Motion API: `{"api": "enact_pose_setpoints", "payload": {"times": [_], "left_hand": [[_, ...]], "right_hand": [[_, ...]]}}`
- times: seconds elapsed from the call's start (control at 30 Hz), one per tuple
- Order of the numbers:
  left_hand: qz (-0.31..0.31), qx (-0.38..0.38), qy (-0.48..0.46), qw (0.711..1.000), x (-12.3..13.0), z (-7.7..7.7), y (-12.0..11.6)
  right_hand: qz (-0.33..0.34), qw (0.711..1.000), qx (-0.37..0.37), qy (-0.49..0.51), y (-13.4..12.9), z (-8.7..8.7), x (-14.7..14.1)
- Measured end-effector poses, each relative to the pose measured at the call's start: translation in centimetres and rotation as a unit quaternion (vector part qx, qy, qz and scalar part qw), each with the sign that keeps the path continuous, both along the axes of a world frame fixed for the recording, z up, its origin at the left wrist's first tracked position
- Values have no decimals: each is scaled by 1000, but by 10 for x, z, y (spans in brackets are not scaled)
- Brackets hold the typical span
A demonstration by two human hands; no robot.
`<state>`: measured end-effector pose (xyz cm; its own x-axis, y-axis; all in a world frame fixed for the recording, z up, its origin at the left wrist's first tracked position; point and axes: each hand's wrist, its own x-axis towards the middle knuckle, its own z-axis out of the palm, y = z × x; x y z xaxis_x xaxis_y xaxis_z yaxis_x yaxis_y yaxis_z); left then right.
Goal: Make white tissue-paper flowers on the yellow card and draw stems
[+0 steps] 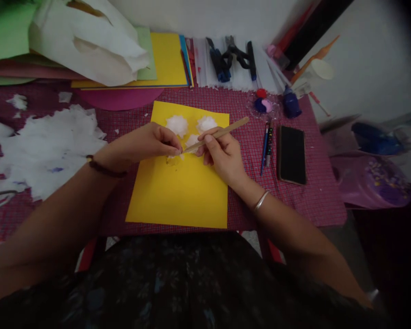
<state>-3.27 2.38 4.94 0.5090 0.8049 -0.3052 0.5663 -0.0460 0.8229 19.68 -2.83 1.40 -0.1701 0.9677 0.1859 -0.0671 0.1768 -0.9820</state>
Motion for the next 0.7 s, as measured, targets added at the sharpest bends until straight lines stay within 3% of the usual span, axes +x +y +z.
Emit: {"api": "enact_pose_setpoints", "payload": {"times": [0.37, 0.7], "left_hand": [[-89, 57, 12, 994, -5, -8, 10], [-81, 59, 43, 994, -8, -8, 11]], "right_hand": [[5, 998, -23, -65, 1, -3, -1], [10, 996, -70, -57, -1, -2, -3]]}}
